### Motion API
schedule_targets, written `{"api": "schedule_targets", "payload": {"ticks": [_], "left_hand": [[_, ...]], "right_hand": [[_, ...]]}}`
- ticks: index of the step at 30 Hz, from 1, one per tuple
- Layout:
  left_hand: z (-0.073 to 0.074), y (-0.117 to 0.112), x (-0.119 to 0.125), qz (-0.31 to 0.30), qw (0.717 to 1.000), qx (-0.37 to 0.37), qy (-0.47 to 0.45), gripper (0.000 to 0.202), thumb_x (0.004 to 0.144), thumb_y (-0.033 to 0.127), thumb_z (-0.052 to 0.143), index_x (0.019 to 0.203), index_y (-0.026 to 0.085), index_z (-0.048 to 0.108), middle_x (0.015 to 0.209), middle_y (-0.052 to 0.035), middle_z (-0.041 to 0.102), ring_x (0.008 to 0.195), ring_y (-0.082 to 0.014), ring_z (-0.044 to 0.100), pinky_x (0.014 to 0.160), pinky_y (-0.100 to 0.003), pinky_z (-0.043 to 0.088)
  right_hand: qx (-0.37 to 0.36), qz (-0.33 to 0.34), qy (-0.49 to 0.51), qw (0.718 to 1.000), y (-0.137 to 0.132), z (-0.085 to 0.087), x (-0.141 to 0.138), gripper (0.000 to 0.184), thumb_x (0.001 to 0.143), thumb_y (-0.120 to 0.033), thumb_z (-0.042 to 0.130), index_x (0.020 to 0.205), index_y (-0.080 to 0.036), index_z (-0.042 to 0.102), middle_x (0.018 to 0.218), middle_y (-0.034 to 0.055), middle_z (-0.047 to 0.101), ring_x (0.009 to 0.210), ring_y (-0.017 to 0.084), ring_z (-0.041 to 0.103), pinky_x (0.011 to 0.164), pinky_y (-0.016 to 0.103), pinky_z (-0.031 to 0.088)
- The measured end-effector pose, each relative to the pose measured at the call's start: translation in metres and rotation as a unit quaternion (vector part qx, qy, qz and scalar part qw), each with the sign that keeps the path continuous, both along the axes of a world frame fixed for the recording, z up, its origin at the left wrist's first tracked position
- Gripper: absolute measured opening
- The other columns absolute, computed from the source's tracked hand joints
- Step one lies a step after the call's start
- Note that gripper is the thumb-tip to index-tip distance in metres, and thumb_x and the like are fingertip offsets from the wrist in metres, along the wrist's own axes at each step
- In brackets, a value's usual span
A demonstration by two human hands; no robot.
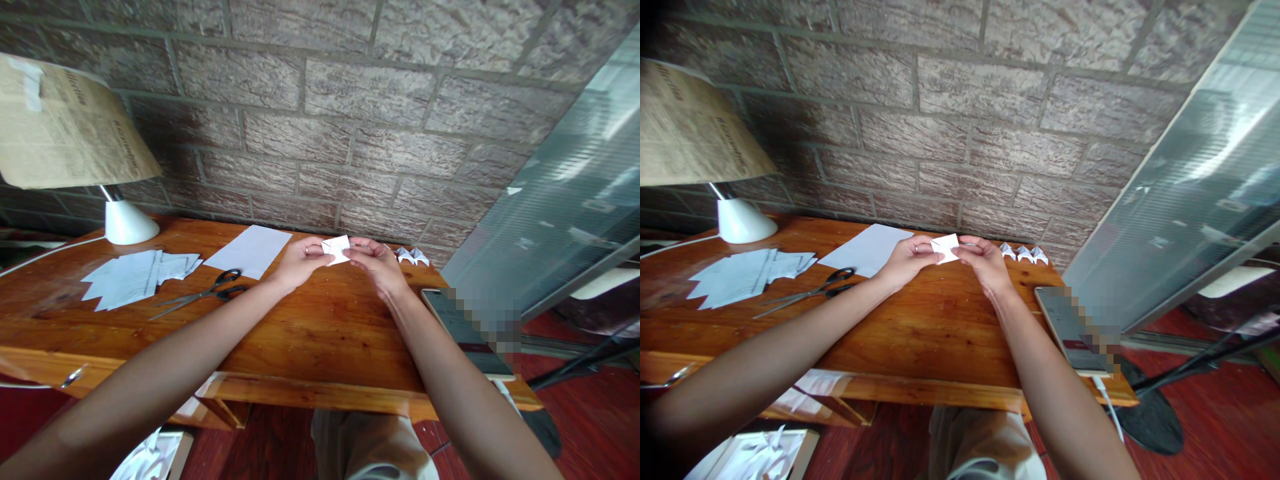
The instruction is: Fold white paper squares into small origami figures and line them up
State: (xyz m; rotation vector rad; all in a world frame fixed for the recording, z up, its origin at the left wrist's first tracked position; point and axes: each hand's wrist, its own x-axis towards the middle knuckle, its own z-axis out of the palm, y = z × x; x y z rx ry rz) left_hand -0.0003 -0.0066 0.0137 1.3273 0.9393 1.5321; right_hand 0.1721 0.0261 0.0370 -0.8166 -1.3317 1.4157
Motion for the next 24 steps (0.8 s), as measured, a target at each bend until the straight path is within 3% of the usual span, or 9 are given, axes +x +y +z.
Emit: {"api": "schedule_targets", "payload": {"ticks": [24], "left_hand": [[-0.0026,0.0007,0.0008,-0.013,0.999,-0.023,-0.026,0.031,0.059,0.025,0.082,0.084,0.015,0.067,0.079,-0.0039,0.073,0.073,-0.0167,0.065,0.076,-0.032,0.047]], "right_hand": [[0.024,0.008,-0.016,1.0,-0.0002,-0.001,-0.0008,0.035,0.054,-0.028,0.084,0.085,-0.019,0.07,0.079,0.0009,0.073,0.068,0.012,0.061,0.067,0.026,0.044]]}}
